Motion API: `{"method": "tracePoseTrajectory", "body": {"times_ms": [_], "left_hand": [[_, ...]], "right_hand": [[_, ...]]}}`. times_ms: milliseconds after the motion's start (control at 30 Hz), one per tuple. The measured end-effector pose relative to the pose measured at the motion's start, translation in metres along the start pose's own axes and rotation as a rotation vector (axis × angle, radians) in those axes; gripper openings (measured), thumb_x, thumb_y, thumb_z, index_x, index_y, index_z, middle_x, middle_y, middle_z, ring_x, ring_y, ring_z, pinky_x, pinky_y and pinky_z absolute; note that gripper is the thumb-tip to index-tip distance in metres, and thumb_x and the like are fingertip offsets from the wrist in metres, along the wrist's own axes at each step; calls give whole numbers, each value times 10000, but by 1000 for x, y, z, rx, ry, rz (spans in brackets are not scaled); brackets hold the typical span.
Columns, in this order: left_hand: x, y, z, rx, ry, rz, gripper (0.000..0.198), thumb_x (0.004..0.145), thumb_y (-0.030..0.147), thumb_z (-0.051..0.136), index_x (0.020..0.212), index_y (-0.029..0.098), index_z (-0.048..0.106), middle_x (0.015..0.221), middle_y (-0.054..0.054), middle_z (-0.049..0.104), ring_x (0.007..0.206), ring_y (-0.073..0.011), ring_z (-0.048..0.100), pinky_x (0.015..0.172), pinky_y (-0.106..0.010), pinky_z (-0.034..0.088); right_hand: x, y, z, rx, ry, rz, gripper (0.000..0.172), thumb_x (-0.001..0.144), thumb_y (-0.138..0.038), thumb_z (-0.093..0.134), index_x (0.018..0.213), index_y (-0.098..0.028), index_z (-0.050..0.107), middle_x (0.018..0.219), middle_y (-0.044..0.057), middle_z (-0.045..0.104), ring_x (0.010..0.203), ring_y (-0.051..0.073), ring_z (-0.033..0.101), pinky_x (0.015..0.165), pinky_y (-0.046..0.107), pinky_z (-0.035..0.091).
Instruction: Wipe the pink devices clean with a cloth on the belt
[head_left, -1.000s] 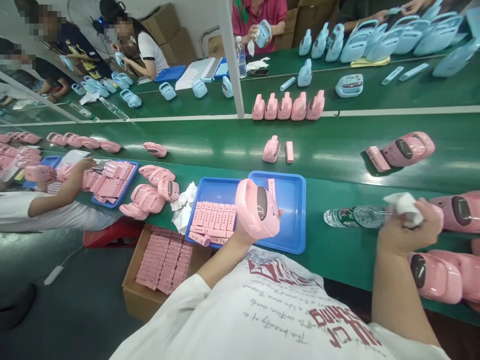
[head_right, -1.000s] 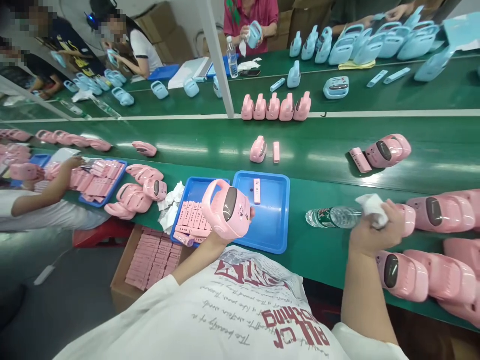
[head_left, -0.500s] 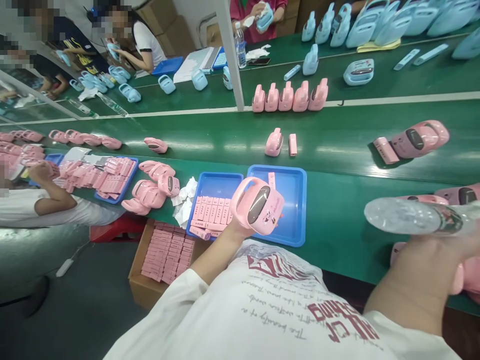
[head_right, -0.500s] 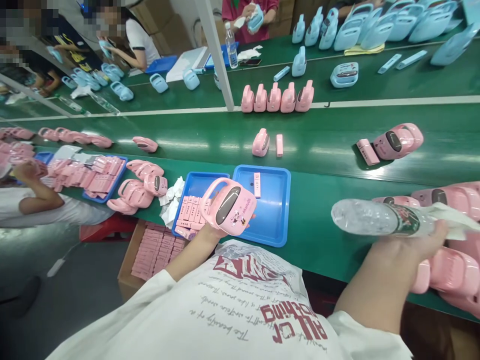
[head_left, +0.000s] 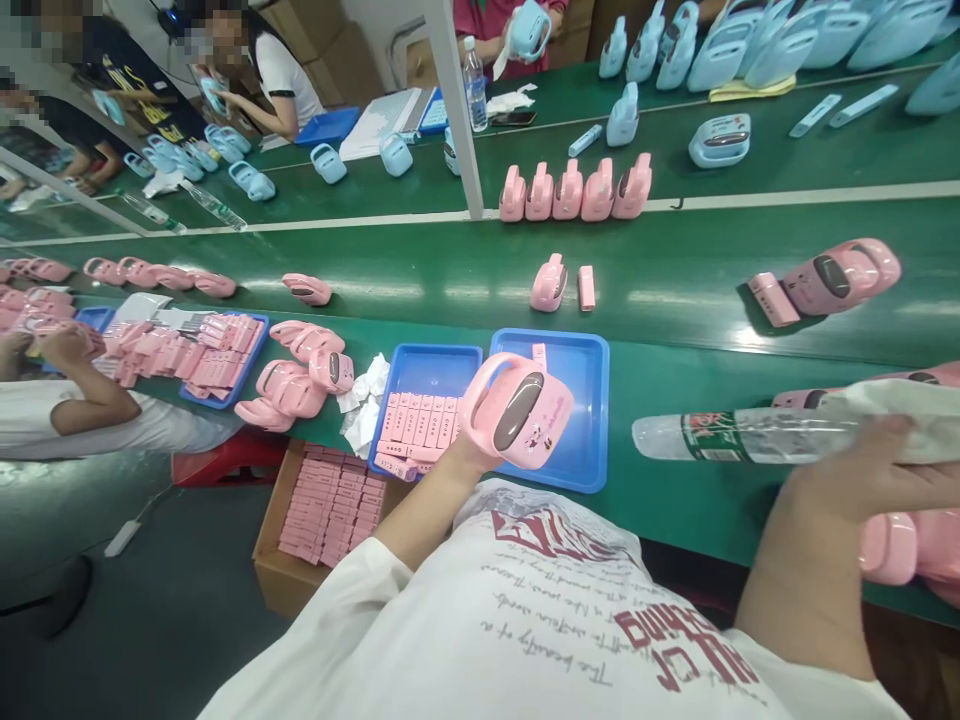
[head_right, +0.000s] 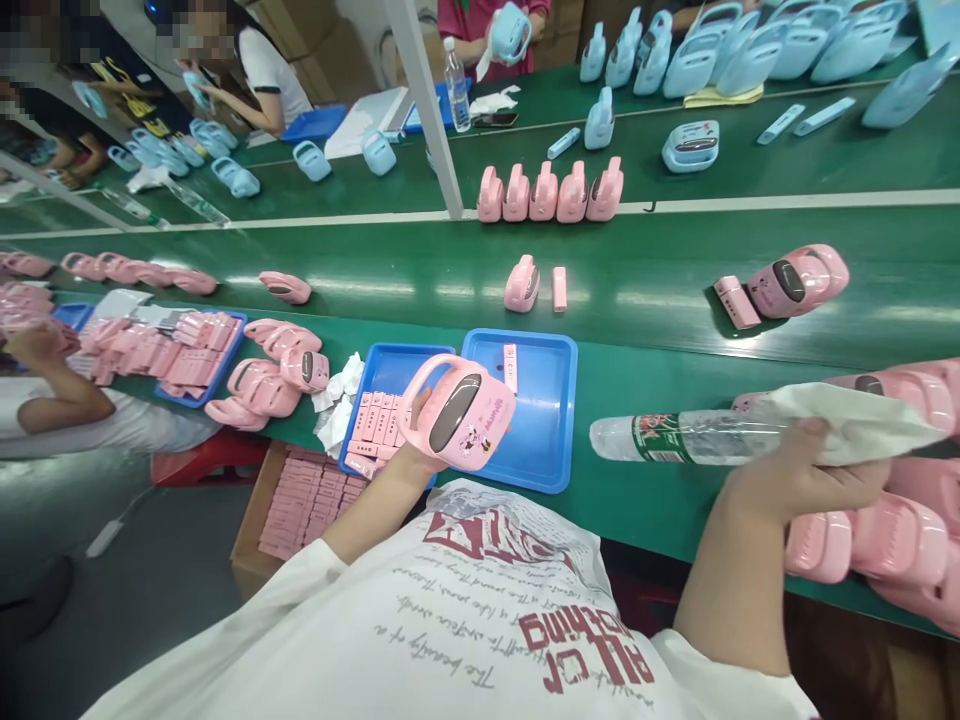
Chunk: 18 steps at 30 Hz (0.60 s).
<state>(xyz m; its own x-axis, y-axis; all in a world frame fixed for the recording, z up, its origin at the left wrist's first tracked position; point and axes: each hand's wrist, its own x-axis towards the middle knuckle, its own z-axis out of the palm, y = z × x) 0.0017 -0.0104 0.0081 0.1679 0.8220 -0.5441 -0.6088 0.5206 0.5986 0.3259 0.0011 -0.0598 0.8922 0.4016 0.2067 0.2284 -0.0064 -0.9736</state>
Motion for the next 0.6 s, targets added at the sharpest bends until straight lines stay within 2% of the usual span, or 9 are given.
{"method": "tracePoseTrajectory", "body": {"times_ms": [100,233,300,367,433,467,500,567,600], "left_hand": [[1,-3,-6,-32,-195,14,588,648,596,673,1121,248,644,1167,-71,667,1181,-347,550,959,-508,479],[-1,-1,-4,-13,-325,95,663,613,540,735,1184,223,623,1236,-72,625,1191,-329,540,984,-476,470],[-3,3,2,-7,-351,69,653,615,512,750,1183,213,630,1194,-70,643,1171,-310,552,988,-443,468],[-5,6,9,14,-324,4,637,613,517,755,1160,210,643,1138,-71,665,1148,-300,564,980,-426,469],[-6,7,15,54,-269,-52,637,605,529,759,1143,207,648,1116,-75,673,1143,-306,568,975,-431,468],[-5,6,19,71,-247,-71,642,600,533,762,1142,208,646,1109,-76,676,1141,-311,570,973,-438,467],[-5,5,21,81,-238,-83,651,595,538,766,1143,209,643,1104,-77,679,1140,-315,573,972,-443,467],[-3,-1,25,78,-254,-100,664,578,545,776,1131,202,644,1090,-80,687,1138,-320,580,976,-439,467],[-2,-4,26,61,-253,-106,653,581,545,775,1114,190,649,1081,-84,691,1142,-321,581,982,-433,466]], "right_hand": [[-13,18,-3,-221,-51,-351,190,673,-303,585,826,-195,552,1005,184,664,1045,336,620,962,474,455],[-20,23,-6,-353,-344,-478,120,763,-326,483,738,-213,514,916,166,652,994,308,641,908,433,470],[-15,8,-6,-462,-380,-449,179,780,-341,429,667,-211,475,726,129,592,848,303,645,820,437,476],[-10,-16,-4,-530,-299,-395,258,800,-381,386,609,-213,428,557,58,451,662,263,588,716,423,464],[-13,-44,3,-475,-201,-375,336,826,-437,381,599,-199,450,514,19,383,579,212,519,647,381,440],[-20,-58,8,-405,-209,-389,375,842,-460,391,613,-181,493,526,22,411,580,198,516,623,351,433],[-30,-71,14,-324,-276,-407,401,859,-467,414,648,-155,553,561,38,479,609,193,541,611,322,431],[-60,-92,26,-165,-610,-463,401,906,-429,428,742,-131,642,624,49,589,631,176,588,591,277,453],[-78,-99,31,-71,-792,-533,375,924,-396,423,834,-134,677,708,56,654,694,180,634,632,275,491]]}}
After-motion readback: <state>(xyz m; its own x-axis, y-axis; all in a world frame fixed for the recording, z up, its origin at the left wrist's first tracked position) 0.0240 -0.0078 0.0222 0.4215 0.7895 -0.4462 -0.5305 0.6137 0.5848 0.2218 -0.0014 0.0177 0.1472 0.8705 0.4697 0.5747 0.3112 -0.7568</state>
